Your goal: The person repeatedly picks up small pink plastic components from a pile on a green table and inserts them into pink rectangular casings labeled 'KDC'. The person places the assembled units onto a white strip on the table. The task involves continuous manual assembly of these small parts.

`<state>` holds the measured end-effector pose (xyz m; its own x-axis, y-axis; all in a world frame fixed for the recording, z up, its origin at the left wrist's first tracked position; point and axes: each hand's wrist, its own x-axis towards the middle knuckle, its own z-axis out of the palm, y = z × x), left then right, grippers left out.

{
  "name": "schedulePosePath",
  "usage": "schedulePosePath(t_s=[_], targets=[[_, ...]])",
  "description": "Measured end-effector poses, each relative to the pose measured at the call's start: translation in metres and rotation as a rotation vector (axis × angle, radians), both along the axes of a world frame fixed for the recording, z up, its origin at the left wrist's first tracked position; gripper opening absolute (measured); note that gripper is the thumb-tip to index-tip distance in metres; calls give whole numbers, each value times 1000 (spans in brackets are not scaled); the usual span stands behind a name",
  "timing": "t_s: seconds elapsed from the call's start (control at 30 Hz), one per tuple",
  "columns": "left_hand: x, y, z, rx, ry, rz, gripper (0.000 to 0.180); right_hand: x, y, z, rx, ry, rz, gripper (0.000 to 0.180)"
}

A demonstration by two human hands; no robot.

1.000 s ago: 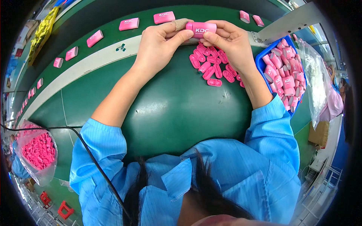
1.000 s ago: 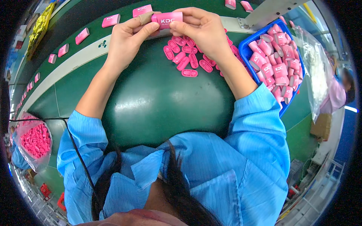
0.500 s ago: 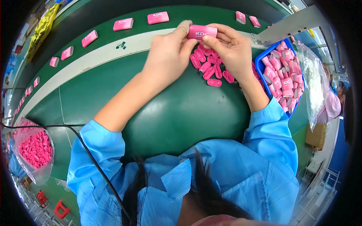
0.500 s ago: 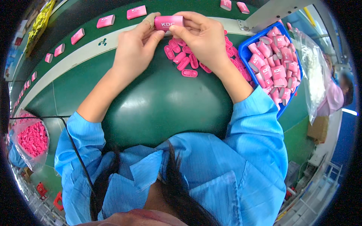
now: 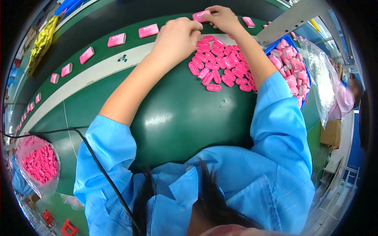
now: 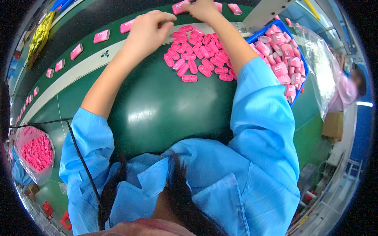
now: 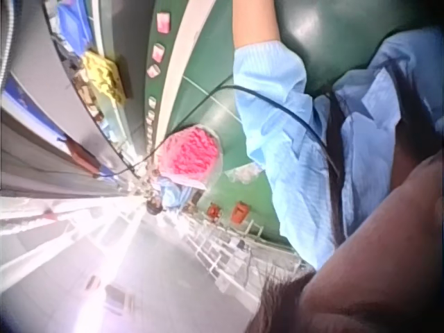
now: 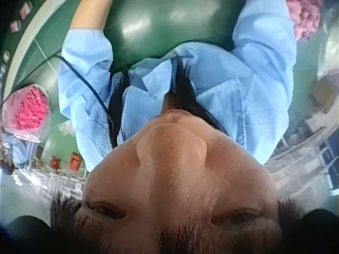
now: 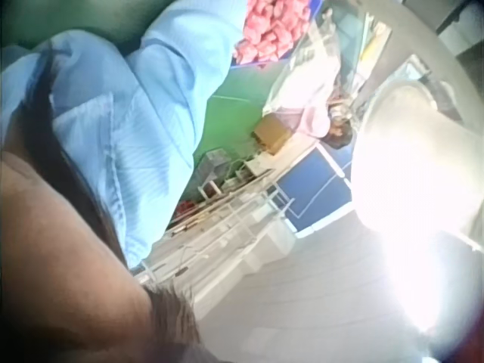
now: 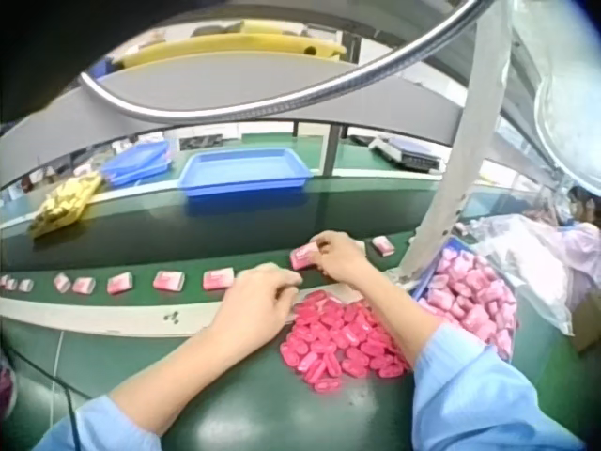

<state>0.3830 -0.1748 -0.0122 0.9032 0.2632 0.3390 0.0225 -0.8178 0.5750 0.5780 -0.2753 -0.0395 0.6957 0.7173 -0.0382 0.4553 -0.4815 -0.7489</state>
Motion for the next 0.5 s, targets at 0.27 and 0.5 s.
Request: schedulePosePath(t_s=[0.27,0.5], targets=[[41,-17,12,145,293,-82,24,33,-17,36,-283,-629,-252,34],[21,-13,-9,-53,111,-27,28,63,-27,-2,-366,-501,-35,54]])
